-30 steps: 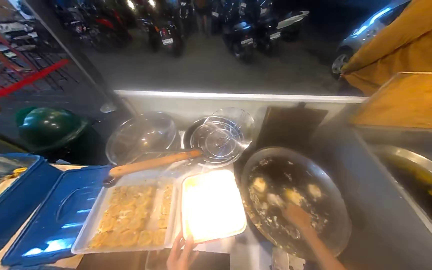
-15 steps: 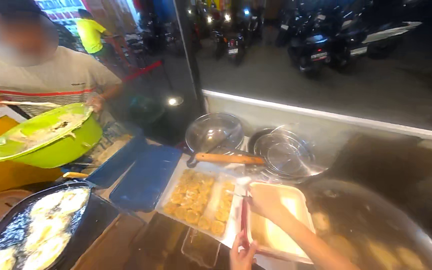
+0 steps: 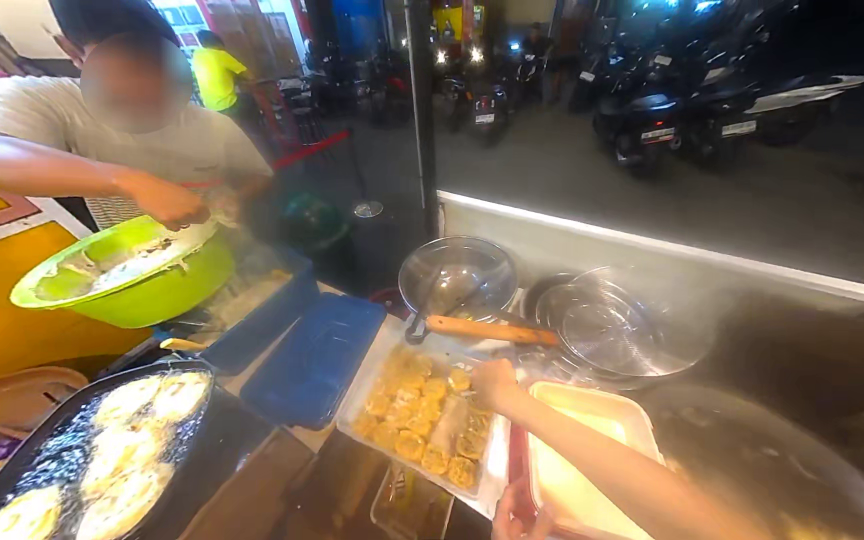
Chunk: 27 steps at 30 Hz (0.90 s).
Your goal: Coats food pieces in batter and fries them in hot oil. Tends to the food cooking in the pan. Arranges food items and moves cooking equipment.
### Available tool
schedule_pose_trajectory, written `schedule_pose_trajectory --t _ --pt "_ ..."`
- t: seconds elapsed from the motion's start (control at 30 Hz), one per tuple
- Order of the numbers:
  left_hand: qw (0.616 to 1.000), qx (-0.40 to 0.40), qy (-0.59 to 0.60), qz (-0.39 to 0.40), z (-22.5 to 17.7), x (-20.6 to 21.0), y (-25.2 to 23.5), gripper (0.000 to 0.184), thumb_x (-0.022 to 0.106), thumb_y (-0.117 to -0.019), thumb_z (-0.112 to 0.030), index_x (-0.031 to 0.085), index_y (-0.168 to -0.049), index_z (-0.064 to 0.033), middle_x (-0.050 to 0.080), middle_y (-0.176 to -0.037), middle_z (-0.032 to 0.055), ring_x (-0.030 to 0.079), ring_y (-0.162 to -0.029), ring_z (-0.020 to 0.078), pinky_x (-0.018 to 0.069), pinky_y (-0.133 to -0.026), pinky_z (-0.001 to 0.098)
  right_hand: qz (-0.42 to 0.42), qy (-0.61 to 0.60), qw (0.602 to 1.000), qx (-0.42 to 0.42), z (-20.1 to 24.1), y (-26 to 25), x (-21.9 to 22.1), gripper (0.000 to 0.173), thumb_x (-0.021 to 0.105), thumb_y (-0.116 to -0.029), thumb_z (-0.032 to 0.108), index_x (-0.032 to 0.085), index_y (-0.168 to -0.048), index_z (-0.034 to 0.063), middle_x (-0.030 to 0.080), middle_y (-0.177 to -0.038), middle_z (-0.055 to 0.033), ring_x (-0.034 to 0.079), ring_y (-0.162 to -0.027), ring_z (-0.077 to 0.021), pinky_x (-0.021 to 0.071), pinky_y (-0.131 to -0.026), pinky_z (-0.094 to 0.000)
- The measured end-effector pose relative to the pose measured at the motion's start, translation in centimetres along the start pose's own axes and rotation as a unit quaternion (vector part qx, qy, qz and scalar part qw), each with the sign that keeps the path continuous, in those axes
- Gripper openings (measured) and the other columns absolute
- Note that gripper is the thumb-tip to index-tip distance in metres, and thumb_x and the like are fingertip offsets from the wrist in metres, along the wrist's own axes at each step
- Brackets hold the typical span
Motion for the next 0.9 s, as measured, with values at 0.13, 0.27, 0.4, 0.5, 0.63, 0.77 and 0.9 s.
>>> schedule_pose_trajectory --t 0.13,0.27,0.4,0.5,0.63,0.77,0.9 --pt "1.000 0.005 -0.001 0.007 0.2 0.1 -0.1 0.063 0.078 -0.0907 -0.020 0.051 -0.143 0.0024 0.062 -0.125 0.0251 0.069 -0.095 0.0290 0.0602 -0.081 0.0469 -0.001 -0.008 1.000 0.001 0.4 -1.0 0.0 0.034 0.067 -0.0923 0.012 0.065 -0.120 -0.0066 0.063 -0.128 -0.0277 0.061 -0.119 -0.0457 0.0503 -0.091 -0.0651" --pt "1.000 0.006 -0.011 0.011 0.1 -0.1 -0.1 0.064 0.078 -0.0905 -0.021 0.051 -0.143 0.0018 0.062 -0.125 0.0251 0.069 -0.090 0.0282 0.0599 -0.079 0.0464 -0.032 -0.031 0.999 -0.014 -0.2 -0.1 -0.2 0.032 0.067 -0.0927 0.010 0.066 -0.121 -0.0053 0.064 -0.126 -0.0280 0.062 -0.117 -0.0469 0.0501 -0.091 -0.0661" --pt "1.000 -0.004 -0.010 0.010 0.3 -0.1 -0.2 0.066 0.079 -0.0902 -0.020 0.050 -0.144 0.0026 0.061 -0.126 0.0266 0.069 -0.095 0.0318 0.0601 -0.081 0.0492 -0.063 -0.077 0.995 -0.013 -4.7 7.6 -2.6 0.032 0.061 -0.1000 0.029 0.069 -0.119 0.0046 0.069 -0.116 -0.0242 0.065 -0.113 -0.0445 0.0506 -0.090 -0.0664" --pt "1.000 -0.006 -0.008 0.014 0.1 -0.1 -0.3 0.064 0.079 -0.0901 -0.016 0.050 -0.144 0.0025 0.062 -0.126 0.0267 0.069 -0.098 0.0329 0.0604 -0.081 0.0496 -0.077 -0.139 0.987 -0.020 -10.7 14.4 -2.6 0.036 0.055 -0.1046 0.040 0.070 -0.129 0.0175 0.072 -0.111 -0.0165 0.067 -0.107 -0.0370 0.0513 -0.092 -0.0616" --pt "1.000 0.006 -0.014 0.024 0.1 0.0 -0.4 0.065 0.078 -0.0908 -0.019 0.049 -0.145 0.0021 0.063 -0.126 0.0259 0.069 -0.101 0.0328 0.0607 -0.080 0.0489 -0.012 -0.214 0.976 0.029 -18.1 18.9 1.4 0.041 0.056 -0.1053 0.042 0.066 -0.140 0.0219 0.073 -0.116 -0.0154 0.068 -0.109 -0.0332 0.0505 -0.096 -0.0584" --pt "1.000 -0.004 -0.023 0.022 0.2 -0.1 -0.4 0.065 0.077 -0.0915 -0.018 0.048 -0.146 0.0020 0.060 -0.129 0.0269 0.069 -0.101 0.0332 0.0606 -0.080 0.0484 0.088 -0.195 0.974 0.067 -20.3 15.6 6.5 0.041 0.056 -0.1054 0.039 0.070 -0.129 0.0080 0.072 -0.110 -0.0219 0.069 -0.102 -0.0385 0.0501 -0.094 -0.0616" --pt "1.000 -0.006 -0.019 0.018 0.2 -0.1 -0.3 0.063 0.076 -0.0925 -0.018 0.048 -0.146 0.0015 0.059 -0.129 0.0265 0.068 -0.102 0.0325 0.0606 -0.080 0.0470 0.137 -0.195 0.966 0.100 -20.4 11.7 8.9 0.039 0.062 -0.1022 0.033 0.069 -0.122 0.0002 0.070 -0.105 -0.0222 0.066 -0.089 -0.0336 0.0511 -0.084 -0.0559"
Point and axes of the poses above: each hand's wrist, its own y-axis away from the middle knuckle, its own x-axis out of the palm, z = x × y, the point moved 7 cm from there along -y, towards the middle knuckle
